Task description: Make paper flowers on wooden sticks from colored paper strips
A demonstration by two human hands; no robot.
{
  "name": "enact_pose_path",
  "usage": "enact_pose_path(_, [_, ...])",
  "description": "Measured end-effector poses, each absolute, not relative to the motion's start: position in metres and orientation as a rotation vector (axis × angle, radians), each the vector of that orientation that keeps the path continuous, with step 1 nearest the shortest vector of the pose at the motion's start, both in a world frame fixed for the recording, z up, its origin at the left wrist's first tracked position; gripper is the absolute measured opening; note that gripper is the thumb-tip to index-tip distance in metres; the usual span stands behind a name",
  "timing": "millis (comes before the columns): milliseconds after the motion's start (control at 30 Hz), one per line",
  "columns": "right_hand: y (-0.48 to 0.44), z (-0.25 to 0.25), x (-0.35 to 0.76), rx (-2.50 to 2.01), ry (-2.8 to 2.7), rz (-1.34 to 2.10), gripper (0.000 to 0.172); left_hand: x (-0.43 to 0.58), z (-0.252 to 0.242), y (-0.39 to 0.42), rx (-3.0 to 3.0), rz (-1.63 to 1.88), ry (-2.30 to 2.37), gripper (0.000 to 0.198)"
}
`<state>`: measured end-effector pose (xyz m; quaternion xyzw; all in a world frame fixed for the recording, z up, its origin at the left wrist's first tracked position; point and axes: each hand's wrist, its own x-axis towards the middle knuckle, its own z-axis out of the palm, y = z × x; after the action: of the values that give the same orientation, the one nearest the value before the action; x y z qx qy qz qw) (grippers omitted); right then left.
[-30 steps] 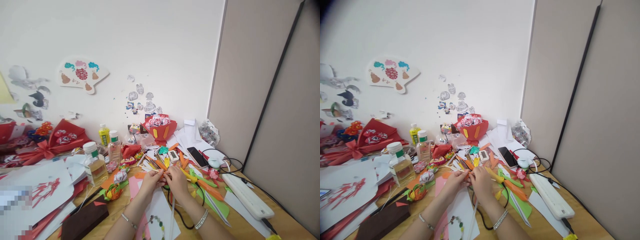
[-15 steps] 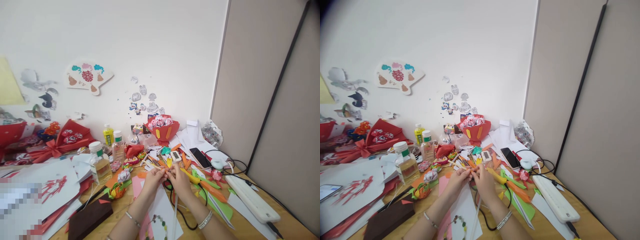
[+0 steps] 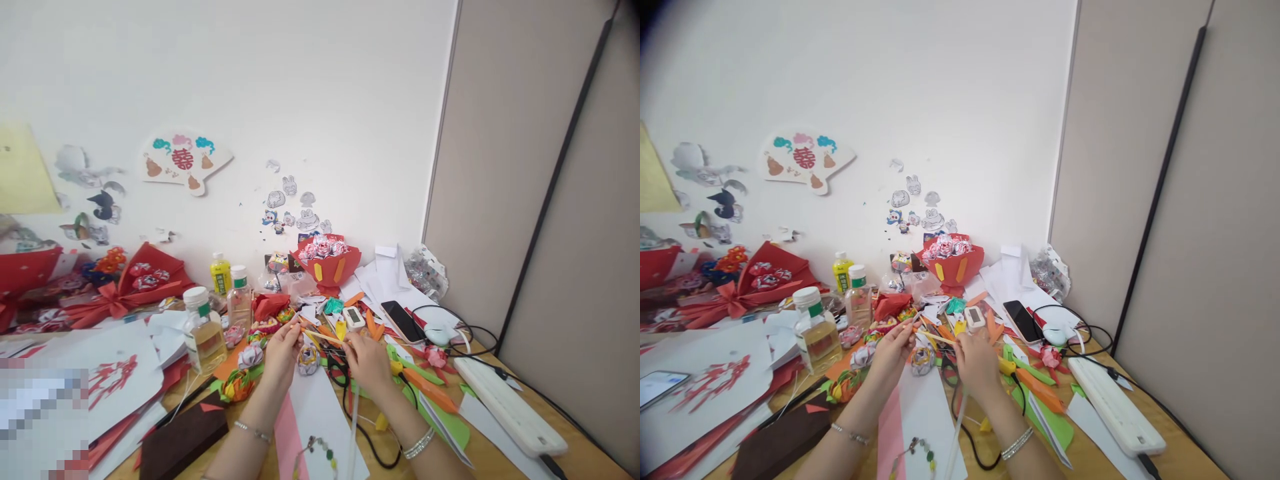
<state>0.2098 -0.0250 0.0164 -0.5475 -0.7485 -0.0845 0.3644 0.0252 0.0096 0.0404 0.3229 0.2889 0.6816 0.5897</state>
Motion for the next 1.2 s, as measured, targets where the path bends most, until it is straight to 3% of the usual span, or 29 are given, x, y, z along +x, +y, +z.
enact_pose_path(267, [-0.019, 0.020, 0.226, -1.417, -1.775, -0.135, 0.026, -0.005, 0.042, 0.022, 0.798, 1.809, 0.807, 0.036])
enact_pose_path(400, [-0.016, 0.005, 0.207, -1.338, -1.772, 0.070, 0.037, 0.005, 0.037, 0.021, 1.003, 1.676, 0.935, 0.044])
enact_pose_path(533, [-0.017, -0.005, 0.192, -1.333, -1.791, 0.128, 0.043, 0.024, 0.032, 0.016, 1.158, 1.436, 0.933, 0.039])
enact_pose_path(933, [-0.031, 0.009, 0.188, -1.227, -1.921, -0.097, 0.020, 0.057, 0.029, -0.009, 1.259, 1.188, 0.918, 0.032])
enact_pose_path(1200, [-0.023, 0.004, 0.194, -1.241, -1.771, 0.011, 0.007, 0.055, 0.026, -0.011, 1.124, 1.098, 0.811, 0.038])
